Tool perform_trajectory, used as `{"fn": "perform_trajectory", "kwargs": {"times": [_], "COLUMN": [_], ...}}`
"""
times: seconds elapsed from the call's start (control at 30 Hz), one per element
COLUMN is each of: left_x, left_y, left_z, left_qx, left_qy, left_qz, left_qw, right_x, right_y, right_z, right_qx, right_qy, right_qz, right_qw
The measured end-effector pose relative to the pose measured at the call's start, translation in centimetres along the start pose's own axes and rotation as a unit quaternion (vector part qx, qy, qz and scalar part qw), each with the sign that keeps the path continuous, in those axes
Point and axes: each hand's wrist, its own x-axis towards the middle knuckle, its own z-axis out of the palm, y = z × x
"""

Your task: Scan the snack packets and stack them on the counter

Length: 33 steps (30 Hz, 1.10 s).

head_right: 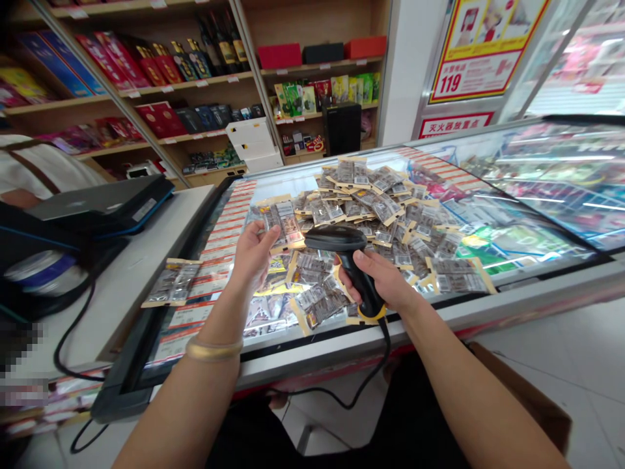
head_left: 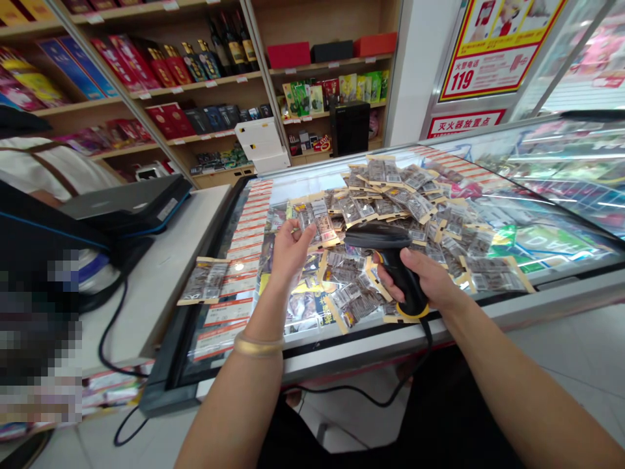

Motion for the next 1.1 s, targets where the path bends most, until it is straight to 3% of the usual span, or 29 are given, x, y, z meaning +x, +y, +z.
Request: {"fn": "perform_trajectory", "kwargs": {"times": [0.13, 0.23, 0.33, 0.43, 0.6, 0.73, 0.9, 1.1], "left_x": [0.1, 0.1, -0.2, -0.7, -2.0, -2.8, -3.0, -3.0], "left_y": [-0.5, 0.2, 1.9, 3.6, 4.9, 5.1, 5.6, 5.9], "left_z": [0.2, -0.6, -3.1, -7.2, -15.2, -19.7, -22.4, -24.0], "left_qx": [0.013, 0.042, 0.071, 0.115, 0.286, 0.397, 0.458, 0.562], "left_qy": [0.01, 0.029, 0.05, 0.11, 0.215, 0.267, 0.293, 0.263], "left_qz": [-0.001, 0.016, 0.038, 0.067, 0.065, 0.02, -0.017, -0.086], "left_qw": [1.0, 0.999, 0.995, 0.985, 0.932, 0.878, 0.839, 0.779], "right_x": [-0.2, 0.2, 1.2, 2.7, 5.0, 6.4, 7.7, 8.3], "right_y": [0.1, -0.2, -0.5, -0.4, 0.9, 2.2, 3.3, 4.1], "right_z": [-0.3, 0.8, 3.0, 6.0, 10.7, 12.8, 14.1, 14.5], "right_qx": [-0.011, 0.0, 0.006, 0.012, -0.006, -0.013, -0.012, 0.001], "right_qy": [0.007, 0.018, 0.01, -0.015, -0.045, -0.049, -0.066, -0.055], "right_qz": [0.004, 0.0, -0.001, 0.007, 0.029, 0.042, 0.056, 0.072], "right_qw": [1.0, 1.0, 1.0, 1.0, 0.999, 0.998, 0.996, 0.996]}}
